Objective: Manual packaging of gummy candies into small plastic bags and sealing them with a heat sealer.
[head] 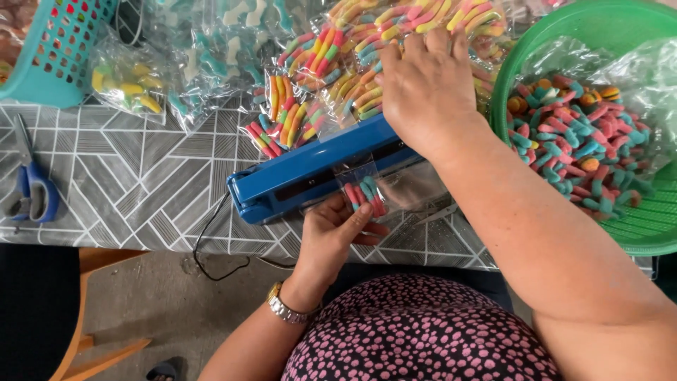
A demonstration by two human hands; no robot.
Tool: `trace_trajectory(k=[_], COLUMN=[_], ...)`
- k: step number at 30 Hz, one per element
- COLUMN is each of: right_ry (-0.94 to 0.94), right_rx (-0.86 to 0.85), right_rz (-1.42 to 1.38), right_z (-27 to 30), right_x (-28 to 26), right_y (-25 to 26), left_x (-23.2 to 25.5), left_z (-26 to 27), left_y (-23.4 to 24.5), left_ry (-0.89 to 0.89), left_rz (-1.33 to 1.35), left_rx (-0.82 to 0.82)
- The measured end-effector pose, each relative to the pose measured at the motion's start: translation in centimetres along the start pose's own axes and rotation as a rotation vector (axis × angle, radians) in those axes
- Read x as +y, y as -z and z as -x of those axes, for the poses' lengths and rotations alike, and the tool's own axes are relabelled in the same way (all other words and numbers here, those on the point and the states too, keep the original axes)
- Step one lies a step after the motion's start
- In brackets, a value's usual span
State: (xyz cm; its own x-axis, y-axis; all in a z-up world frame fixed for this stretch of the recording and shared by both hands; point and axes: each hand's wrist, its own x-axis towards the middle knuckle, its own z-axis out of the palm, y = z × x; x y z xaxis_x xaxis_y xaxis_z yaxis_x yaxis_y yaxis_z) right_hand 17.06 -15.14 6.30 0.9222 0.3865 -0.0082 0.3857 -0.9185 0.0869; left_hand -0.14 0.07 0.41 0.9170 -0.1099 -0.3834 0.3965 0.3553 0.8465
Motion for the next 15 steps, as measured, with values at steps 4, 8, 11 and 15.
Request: trace_trajectory(k=[4, 8, 11, 15], right_ry=[-0.018, 0.010, -0.005, 0.016], right_rx=[-0.121, -0.152, -0.171, -0.116], right_rz=[-0.142, -0.139, -0.125, -0.104], right_z=[-0.7, -0.7, -0.6, -0.5], right_x=[0.0, -0.1, -0.3, -0.1], right_y=[0.1, 0.3, 1.0, 0.1], left_x=[0.3, 0.1, 0.2, 0.2], left_z=[0.0, 0.2, 0.3, 0.4], left_y=[-0.1, 0.0, -0.1, -0.1], left_ry=[-0.015, -0.033, -0.024, -0.007], left_rz=[0.011, 0.006, -0.008, -0.041], left_rx=[-0.012, -0.019, -0.012, 0.015])
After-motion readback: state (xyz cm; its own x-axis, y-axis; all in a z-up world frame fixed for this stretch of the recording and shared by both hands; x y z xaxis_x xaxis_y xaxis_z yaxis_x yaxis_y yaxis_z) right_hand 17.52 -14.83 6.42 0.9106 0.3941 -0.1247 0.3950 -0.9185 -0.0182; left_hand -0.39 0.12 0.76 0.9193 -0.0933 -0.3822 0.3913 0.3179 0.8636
